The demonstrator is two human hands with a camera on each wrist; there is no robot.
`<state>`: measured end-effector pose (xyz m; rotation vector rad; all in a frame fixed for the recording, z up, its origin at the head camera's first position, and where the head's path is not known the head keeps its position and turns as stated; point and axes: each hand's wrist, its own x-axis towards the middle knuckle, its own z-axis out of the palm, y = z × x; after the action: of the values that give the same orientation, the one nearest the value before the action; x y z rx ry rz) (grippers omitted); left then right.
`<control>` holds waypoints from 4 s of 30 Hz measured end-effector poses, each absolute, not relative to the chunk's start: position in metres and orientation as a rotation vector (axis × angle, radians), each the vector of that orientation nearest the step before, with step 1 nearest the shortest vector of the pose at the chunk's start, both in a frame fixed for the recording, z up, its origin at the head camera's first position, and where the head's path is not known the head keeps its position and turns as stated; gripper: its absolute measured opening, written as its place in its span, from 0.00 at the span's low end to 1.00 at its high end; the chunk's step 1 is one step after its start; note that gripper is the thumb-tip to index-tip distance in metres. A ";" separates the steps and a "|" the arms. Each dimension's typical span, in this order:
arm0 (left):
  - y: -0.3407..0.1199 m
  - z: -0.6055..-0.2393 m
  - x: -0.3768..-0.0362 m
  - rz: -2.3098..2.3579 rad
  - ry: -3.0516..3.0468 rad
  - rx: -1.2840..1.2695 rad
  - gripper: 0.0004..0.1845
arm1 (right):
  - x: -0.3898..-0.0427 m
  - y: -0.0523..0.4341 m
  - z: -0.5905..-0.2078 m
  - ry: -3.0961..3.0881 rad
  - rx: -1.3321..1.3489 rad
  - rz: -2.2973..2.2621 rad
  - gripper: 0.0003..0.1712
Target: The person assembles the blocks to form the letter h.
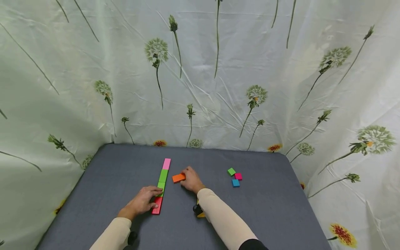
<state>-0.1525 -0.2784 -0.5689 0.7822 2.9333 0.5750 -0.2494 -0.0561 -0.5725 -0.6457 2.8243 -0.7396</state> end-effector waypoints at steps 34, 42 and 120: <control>-0.275 -0.565 -0.148 0.587 2.904 0.650 0.26 | -0.233 -0.070 -0.581 2.818 -0.608 -0.938 0.16; -0.274 -0.566 -0.149 0.586 2.898 0.621 0.27 | -0.235 -0.069 -0.582 2.828 -0.637 -0.928 0.17; -0.272 -0.568 -0.150 0.555 2.931 0.681 0.27 | -0.215 0.159 -0.598 3.114 -0.205 -1.297 0.15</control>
<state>-0.1502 -0.2721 -0.5684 0.6809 2.9315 0.5551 -0.2147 0.1590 -0.5982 -0.2047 3.1135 -1.2968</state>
